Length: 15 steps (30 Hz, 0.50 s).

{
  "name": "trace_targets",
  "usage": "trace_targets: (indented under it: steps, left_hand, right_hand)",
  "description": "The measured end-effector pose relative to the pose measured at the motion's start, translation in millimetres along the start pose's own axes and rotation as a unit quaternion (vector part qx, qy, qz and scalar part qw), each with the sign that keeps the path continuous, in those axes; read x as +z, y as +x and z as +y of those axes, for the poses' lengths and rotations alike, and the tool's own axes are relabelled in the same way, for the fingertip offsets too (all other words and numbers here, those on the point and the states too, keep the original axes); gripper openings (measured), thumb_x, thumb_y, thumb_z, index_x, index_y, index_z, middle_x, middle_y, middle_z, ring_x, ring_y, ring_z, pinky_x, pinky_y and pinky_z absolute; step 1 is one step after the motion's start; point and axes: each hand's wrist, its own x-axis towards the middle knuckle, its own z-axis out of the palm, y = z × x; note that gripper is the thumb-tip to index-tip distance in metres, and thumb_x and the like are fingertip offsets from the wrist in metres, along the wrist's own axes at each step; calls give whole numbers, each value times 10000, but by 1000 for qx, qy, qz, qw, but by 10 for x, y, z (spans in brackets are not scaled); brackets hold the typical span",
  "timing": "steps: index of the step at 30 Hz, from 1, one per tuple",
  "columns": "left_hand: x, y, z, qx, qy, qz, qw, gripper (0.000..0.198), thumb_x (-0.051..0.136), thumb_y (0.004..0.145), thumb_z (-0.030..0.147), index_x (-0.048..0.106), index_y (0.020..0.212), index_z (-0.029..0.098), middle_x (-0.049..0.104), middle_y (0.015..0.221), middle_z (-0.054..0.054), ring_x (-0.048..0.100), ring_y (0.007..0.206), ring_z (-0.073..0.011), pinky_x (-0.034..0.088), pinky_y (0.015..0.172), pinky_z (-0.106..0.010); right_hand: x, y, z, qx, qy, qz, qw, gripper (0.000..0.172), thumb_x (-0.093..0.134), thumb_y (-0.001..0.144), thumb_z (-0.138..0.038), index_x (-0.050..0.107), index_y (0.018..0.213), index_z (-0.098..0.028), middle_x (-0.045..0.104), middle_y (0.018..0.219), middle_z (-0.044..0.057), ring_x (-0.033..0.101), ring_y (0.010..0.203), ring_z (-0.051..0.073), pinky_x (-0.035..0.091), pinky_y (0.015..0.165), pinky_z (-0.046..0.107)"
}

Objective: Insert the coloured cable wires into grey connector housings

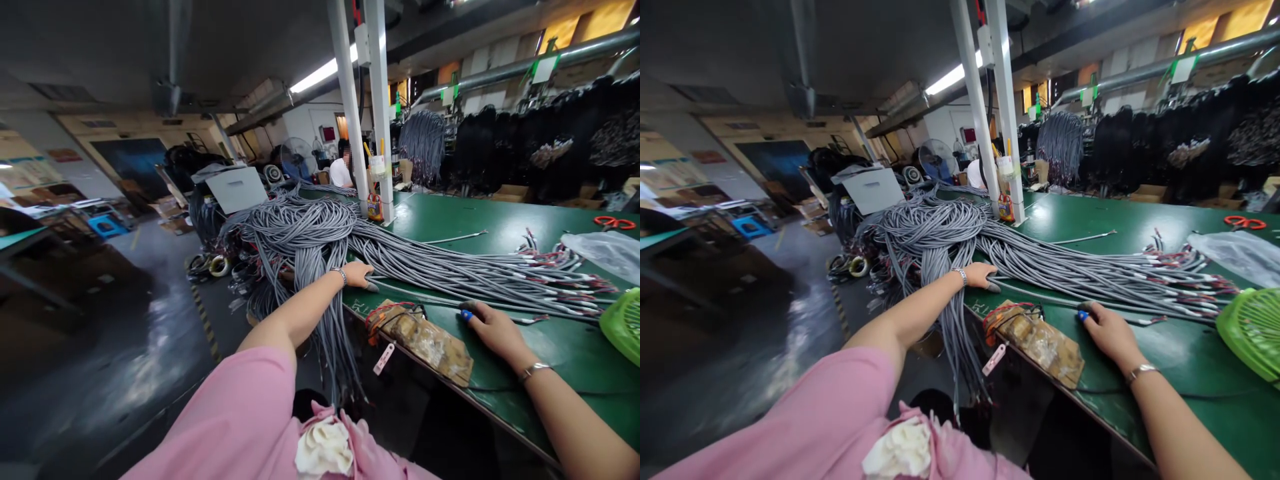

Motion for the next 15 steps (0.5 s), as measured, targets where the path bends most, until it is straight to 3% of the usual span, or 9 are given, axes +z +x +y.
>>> trace_targets:
  steps: [5,10,14,15]
  left_hand:
    - [73,-46,348,2,6,35,999,459,657,667,591,609,939,225,686,915,-69,630,894,-271,398,732,-301]
    - [156,-43,743,-10,16,95,995,194,563,745,303,584,915,212,680,861,-79,631,831,-256,390,698,-312]
    - [38,-52,712,-44,-9,137,990,102,524,747,296,560,775,205,634,718,-43,588,698,-215,360,596,-281]
    - [-23,-63,659,-88,-81,175,977,106,553,721,308,550,744,204,601,660,-18,561,657,-192,350,575,-263]
  right_hand:
    - [26,-10,-19,8,-25,1,1000,254,538,840,-396,693,985,-257,713,809,39,617,704,201,375,599,279]
    - [-40,-106,-161,-7,-16,-8,1000,258,518,870,-329,677,1057,-250,722,977,36,623,861,199,393,691,267]
    - [-88,-144,-169,18,-5,10,1000,244,536,868,-330,685,1050,-267,722,932,13,619,845,183,390,681,249]
    - [-92,-153,-164,21,-2,11,1000,244,535,868,-331,685,1049,-266,722,916,11,620,824,181,387,668,248]
